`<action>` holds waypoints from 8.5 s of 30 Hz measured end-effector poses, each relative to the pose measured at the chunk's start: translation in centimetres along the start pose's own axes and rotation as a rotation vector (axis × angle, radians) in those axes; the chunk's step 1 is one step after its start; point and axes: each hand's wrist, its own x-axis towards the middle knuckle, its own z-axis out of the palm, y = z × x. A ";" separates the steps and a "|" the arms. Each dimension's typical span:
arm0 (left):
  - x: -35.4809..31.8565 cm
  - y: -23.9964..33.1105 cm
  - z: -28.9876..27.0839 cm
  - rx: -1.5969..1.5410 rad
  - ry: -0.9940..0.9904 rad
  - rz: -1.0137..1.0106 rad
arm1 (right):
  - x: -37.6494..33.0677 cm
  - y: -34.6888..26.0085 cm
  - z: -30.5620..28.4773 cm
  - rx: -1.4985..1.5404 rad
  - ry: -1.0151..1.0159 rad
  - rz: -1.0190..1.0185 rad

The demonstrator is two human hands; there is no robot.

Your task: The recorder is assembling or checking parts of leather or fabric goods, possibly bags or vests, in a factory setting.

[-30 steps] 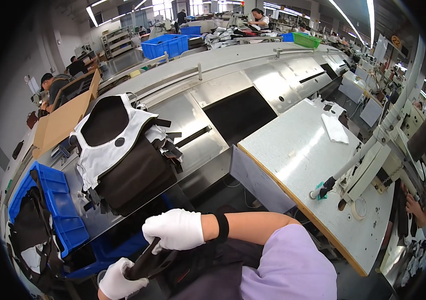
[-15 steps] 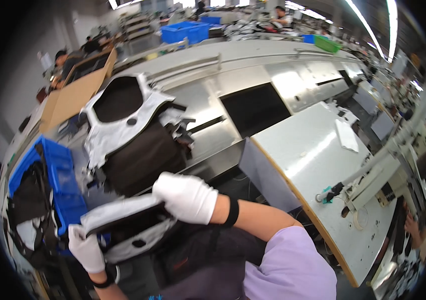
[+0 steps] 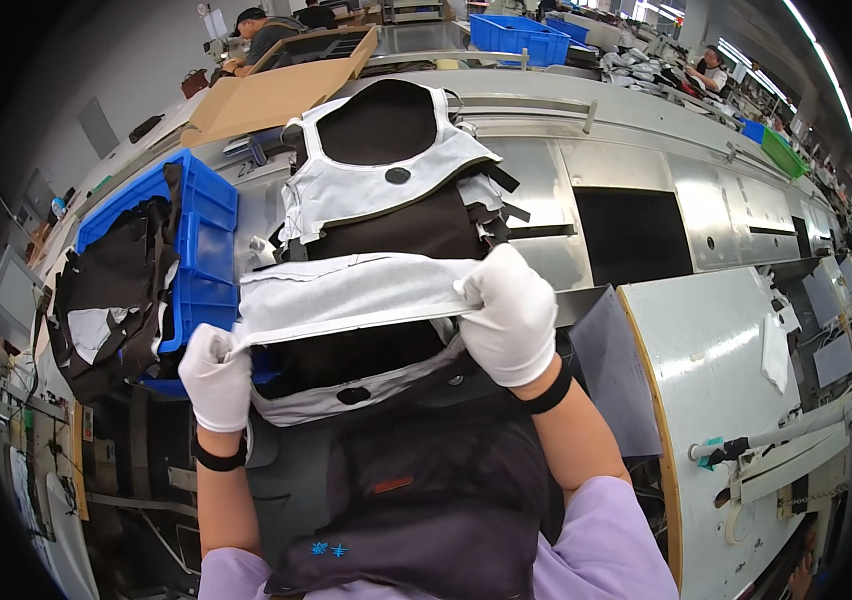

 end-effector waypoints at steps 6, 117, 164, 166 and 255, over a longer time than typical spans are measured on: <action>4.8 5.3 -2.2 -0.845 -0.278 -0.462 | 4.9 0.0 -1.0 0.091 0.220 0.083; 17.3 -12.1 15.5 -0.065 -0.237 -0.081 | 19.9 20.2 10.5 -0.672 -0.759 -0.196; 19.3 -9.6 13.5 -0.935 -0.122 -0.437 | 15.6 18.6 9.5 0.451 -0.240 0.787; 20.8 -8.2 13.1 -1.072 -0.099 -0.440 | 17.1 18.5 8.6 0.540 -0.272 0.860; 10.2 -20.4 20.5 -1.333 -0.733 -1.730 | 16.6 10.0 11.9 0.058 -1.012 1.088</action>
